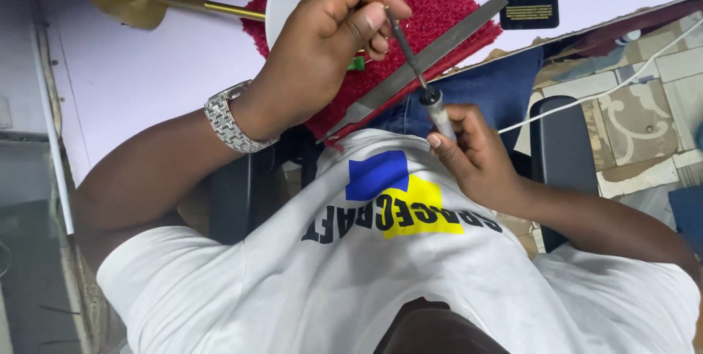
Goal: Soldering wires to a circular LED circuit board using a soldering iron and solder wire at a repair bench.
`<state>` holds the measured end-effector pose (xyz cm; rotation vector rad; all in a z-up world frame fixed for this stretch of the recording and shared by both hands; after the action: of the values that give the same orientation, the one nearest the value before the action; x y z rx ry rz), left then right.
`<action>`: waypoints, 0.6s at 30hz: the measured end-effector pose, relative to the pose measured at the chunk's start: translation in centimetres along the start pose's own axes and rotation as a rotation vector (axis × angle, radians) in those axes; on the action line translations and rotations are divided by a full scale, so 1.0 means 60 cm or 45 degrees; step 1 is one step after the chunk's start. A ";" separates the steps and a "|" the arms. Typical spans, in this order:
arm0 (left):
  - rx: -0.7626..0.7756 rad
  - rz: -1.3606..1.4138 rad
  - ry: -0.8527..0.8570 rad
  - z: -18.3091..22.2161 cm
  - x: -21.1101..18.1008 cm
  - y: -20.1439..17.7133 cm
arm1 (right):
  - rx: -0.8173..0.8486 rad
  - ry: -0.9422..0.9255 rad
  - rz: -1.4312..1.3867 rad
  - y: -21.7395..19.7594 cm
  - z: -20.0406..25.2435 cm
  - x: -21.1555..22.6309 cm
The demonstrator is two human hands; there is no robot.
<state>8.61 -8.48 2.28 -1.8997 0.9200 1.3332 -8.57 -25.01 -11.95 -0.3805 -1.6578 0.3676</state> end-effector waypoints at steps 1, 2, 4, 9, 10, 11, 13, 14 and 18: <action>-0.013 0.015 -0.020 0.006 -0.001 -0.001 | -0.063 0.012 0.058 -0.004 -0.003 -0.001; -0.027 0.030 -0.039 0.011 -0.002 -0.001 | -0.127 0.024 0.115 -0.008 -0.006 -0.003; -0.039 0.028 -0.014 0.018 -0.004 -0.002 | -0.144 0.004 0.146 -0.009 -0.013 -0.001; -0.121 -0.015 -0.004 0.034 -0.008 -0.004 | -0.135 0.003 0.177 -0.007 -0.027 -0.006; -0.120 -0.063 0.031 0.036 -0.012 -0.003 | -0.118 0.000 0.163 -0.004 -0.030 -0.010; -0.117 -0.109 0.064 0.038 -0.014 -0.002 | -0.101 -0.002 0.148 -0.001 -0.033 -0.014; -0.107 -0.182 0.155 0.039 -0.025 0.006 | -0.001 -0.010 0.083 0.009 -0.044 -0.031; -0.090 -0.253 0.247 0.040 -0.032 0.012 | 0.093 -0.017 0.020 0.017 -0.047 -0.041; -0.051 -0.209 0.298 0.046 -0.006 0.039 | 0.289 -0.100 -0.045 0.038 -0.062 -0.069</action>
<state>5.17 -7.49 1.57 -2.1453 0.8326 1.0569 -4.34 -24.77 -16.23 -0.1682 -1.6761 0.5444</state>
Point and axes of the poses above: each hand's wrist, its own z-axis away from the middle knuckle, its own y-axis out of the palm, x = y × z, the point moved 5 cm from there along -z, towards the middle knuckle, and after that the axes turned 12 degrees about z, right-handed, at the moved point
